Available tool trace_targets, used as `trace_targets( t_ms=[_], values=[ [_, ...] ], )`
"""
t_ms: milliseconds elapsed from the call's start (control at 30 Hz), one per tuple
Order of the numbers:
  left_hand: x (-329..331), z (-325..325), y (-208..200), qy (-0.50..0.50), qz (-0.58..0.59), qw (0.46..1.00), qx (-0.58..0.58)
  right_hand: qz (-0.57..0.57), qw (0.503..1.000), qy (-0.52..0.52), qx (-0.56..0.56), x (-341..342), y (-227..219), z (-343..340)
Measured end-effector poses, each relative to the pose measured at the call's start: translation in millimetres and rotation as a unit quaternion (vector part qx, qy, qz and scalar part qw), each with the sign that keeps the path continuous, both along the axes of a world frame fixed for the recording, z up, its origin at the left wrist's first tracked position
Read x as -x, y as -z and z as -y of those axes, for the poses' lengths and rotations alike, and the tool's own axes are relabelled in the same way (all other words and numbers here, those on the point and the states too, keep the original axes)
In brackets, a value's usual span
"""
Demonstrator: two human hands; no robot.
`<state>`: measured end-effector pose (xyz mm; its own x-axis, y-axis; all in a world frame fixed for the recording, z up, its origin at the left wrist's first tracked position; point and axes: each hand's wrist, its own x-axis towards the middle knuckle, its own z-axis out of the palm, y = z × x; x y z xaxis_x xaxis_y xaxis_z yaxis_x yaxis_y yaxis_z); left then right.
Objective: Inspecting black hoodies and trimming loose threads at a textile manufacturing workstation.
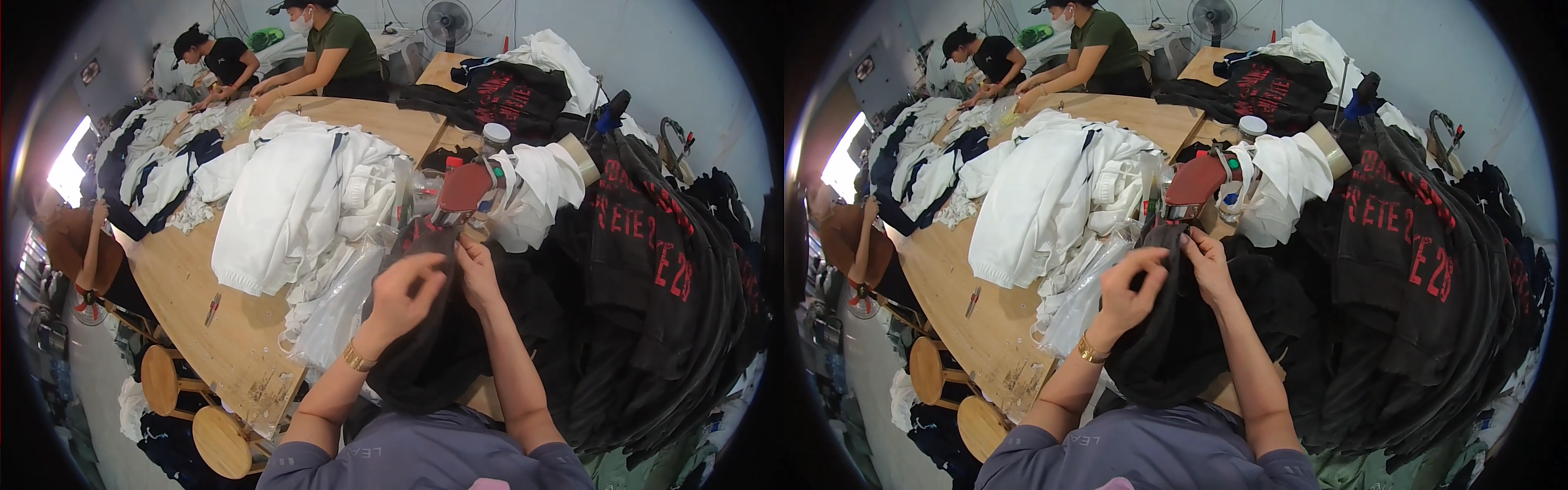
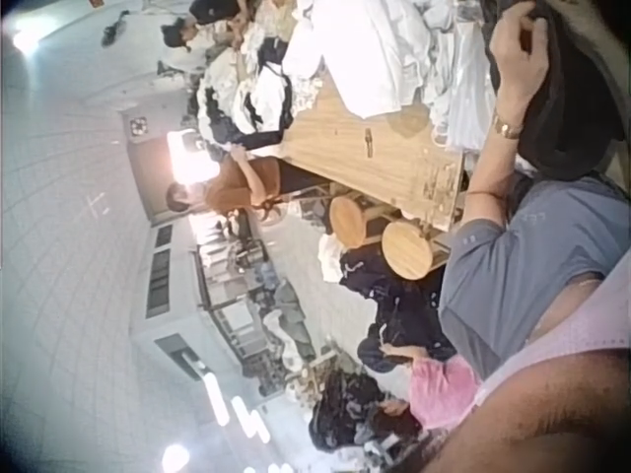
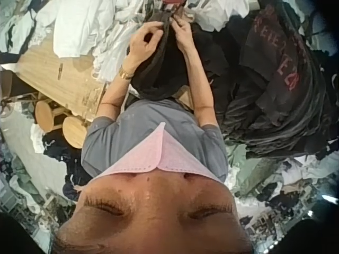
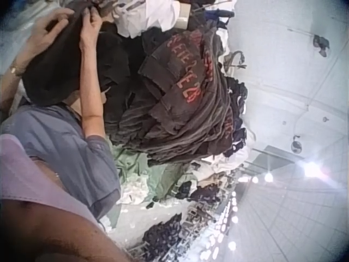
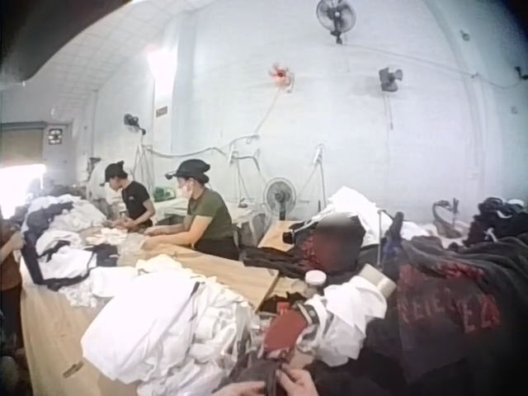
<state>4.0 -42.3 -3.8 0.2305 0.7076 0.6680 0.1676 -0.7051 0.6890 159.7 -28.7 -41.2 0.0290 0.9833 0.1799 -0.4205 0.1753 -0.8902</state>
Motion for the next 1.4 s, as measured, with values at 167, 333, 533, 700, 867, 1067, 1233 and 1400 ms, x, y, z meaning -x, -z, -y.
trace_targets(
  t_ms=[167, 333, 533, 700, 867, 1067, 1233, 1400],
  values=[
    [10.6, -31.2, 7.8, -0.159, -0.051, 0.984, -0.059, -0.075, 0.996, -0.038, 0.012, 16.6, -1.9, 0.4],
    [7.6, -33.4, -2.2, -0.060, -0.110, 0.982, 0.144, -0.168, 0.982, -0.014, 0.089, 17.3, 7.4, -9.2],
    [-5.9, -47.2, -17.4, -0.067, -0.065, 0.983, 0.156, -0.224, 0.968, -0.006, 0.112, 13.6, -1.0, -10.1],
    [-21.1, -37.2, -21.6, -0.088, -0.057, 0.981, 0.165, -0.245, 0.965, -0.029, 0.093, -8.6, 23.9, -0.7],
    [5.4, -37.4, -17.0, -0.136, 0.041, 0.989, 0.029, -0.184, 0.978, 0.016, 0.101, -10.8, 46.2, 17.1],
    [115.1, -42.0, -79.2, -0.357, 0.051, 0.924, -0.126, -0.060, 0.990, 0.077, 0.099, -11.8, 115.1, 11.2],
    [189.2, -47.2, -117.2, -0.469, -0.018, 0.862, -0.192, -0.041, 0.985, 0.112, 0.127, -18.3, 115.6, 7.6],
    [215.9, -28.5, -151.7, -0.534, -0.035, 0.811, -0.234, -0.020, 0.994, 0.081, 0.076, -11.8, 101.5, 12.7]
  ],
)
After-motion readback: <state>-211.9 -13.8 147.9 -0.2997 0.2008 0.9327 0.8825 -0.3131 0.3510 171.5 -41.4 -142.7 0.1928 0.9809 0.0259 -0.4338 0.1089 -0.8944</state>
